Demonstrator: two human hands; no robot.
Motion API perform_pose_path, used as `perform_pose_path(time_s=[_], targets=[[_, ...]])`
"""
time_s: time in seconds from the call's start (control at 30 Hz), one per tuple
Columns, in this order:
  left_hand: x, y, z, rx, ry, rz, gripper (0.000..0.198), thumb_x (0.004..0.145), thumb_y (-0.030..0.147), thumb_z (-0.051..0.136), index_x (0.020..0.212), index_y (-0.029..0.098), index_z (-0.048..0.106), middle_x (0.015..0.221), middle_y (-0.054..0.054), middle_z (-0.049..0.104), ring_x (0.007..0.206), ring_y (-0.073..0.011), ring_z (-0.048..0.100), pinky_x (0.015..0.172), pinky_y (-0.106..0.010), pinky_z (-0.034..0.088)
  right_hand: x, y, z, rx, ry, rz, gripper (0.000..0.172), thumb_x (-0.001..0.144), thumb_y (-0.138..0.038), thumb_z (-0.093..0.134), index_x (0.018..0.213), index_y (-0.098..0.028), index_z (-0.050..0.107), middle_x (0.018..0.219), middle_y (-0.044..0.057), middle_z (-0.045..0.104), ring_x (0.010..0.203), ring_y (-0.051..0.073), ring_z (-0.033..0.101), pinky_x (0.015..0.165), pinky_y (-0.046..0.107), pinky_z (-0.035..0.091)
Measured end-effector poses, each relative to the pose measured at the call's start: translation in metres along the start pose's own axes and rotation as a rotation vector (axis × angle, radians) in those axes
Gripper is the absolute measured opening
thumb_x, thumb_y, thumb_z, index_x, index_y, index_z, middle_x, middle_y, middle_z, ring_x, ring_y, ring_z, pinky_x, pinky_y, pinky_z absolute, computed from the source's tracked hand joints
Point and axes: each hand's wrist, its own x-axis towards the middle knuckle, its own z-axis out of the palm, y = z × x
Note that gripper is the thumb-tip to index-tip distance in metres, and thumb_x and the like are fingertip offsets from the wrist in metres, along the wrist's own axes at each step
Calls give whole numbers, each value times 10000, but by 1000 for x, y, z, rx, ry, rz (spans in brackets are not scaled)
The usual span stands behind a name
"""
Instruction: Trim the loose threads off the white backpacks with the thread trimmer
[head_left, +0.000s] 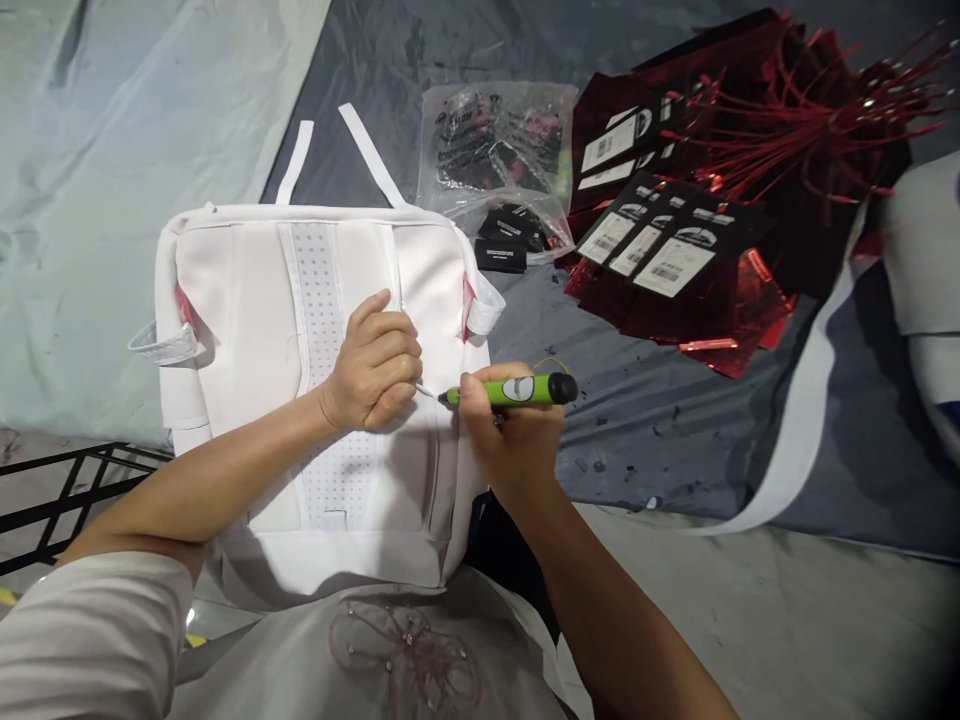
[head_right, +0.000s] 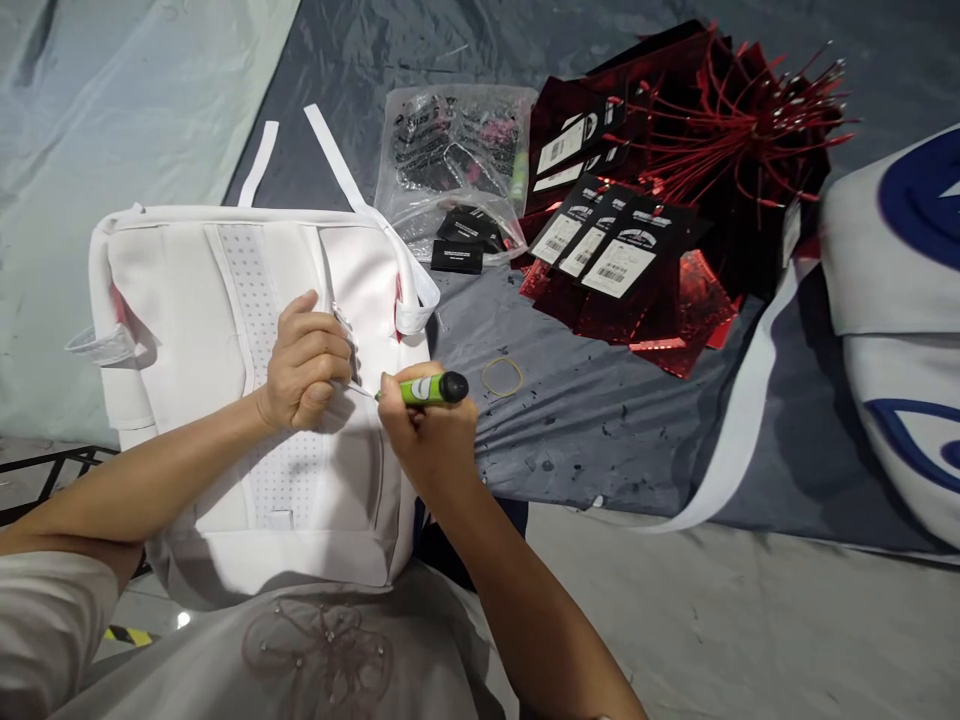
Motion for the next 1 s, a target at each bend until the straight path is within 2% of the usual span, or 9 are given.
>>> perform_pose_path(time_s=[0.4,0.53,0.6,0.67,0.77,0.8,0.87,0.93,1.0], targets=[[-5,-2,0,-11,-39,-40,382,989,434,228,766,273,493,724,30,610,900,-179,595,1166,-448,318,-4,0,0,-1,-15,52,199,885,-324,582,739,-189,595,576,-35,554,470,104,493,469,234,388],[-6,0,0,-38,-89,-108,464,992,486,175,837,255,546,765,-3,634,936,-201,600,1171,-506,310,-4,2,1,12,-6,57,181,879,-314,594,747,-190,603,599,-35,571,473,101,492,464,231,382],[1,-3,-5,-86,-119,-186,477,996,498,169,975,241,571,860,-34,663,988,-210,607,1154,-512,337,-8,4,-3,-2,-10,11,185,864,-289,605,707,-191,585,583,-37,570,462,100,495,462,232,385],[15,-14,-16,-73,-76,-280,427,1005,476,217,1137,238,545,1045,-77,664,1091,-217,588,1104,-481,394,-17,5,-12,-1,-7,-4,167,873,-273,600,728,-190,600,606,-27,603,500,118,554,502,240,438],[39,-40,-39,146,-11,-400,444,974,551,339,1295,279,479,1294,-115,578,1275,-267,483,1089,-491,372,-34,2,-25,31,21,-2,135,888,-299,610,944,-193,670,844,31,711,723,180,679,704,314,553],[45,-48,-46,222,-41,-420,510,941,609,390,1331,288,462,1322,-121,562,1303,-294,454,1109,-518,332,-37,0,-28,47,29,0,181,886,-309,620,1017,-197,675,923,49,722,779,196,693,761,346,562],[54,-58,-56,317,-192,-437,674,853,711,478,1367,275,462,1318,-135,572,1288,-348,454,1117,-576,275,-38,-6,-26,118,32,35,265,883,-324,637,1117,-203,662,992,67,724,785,200,703,778,371,570],[57,-60,-58,364,-335,-465,761,792,751,527,1358,242,500,1266,-145,603,1220,-376,494,1087,-606,284,-29,-13,-17,249,33,109,297,873,-347,658,1129,-196,646,929,55,726,685,175,694,686,337,576],[57,-57,-53,410,-382,-500,764,761,740,566,1317,216,544,1217,-148,620,1174,-385,512,1069,-618,286,-14,-19,-2,378,54,165,295,854,-385,675,1068,-186,632,815,20,708,595,145,661,589,284,554]])
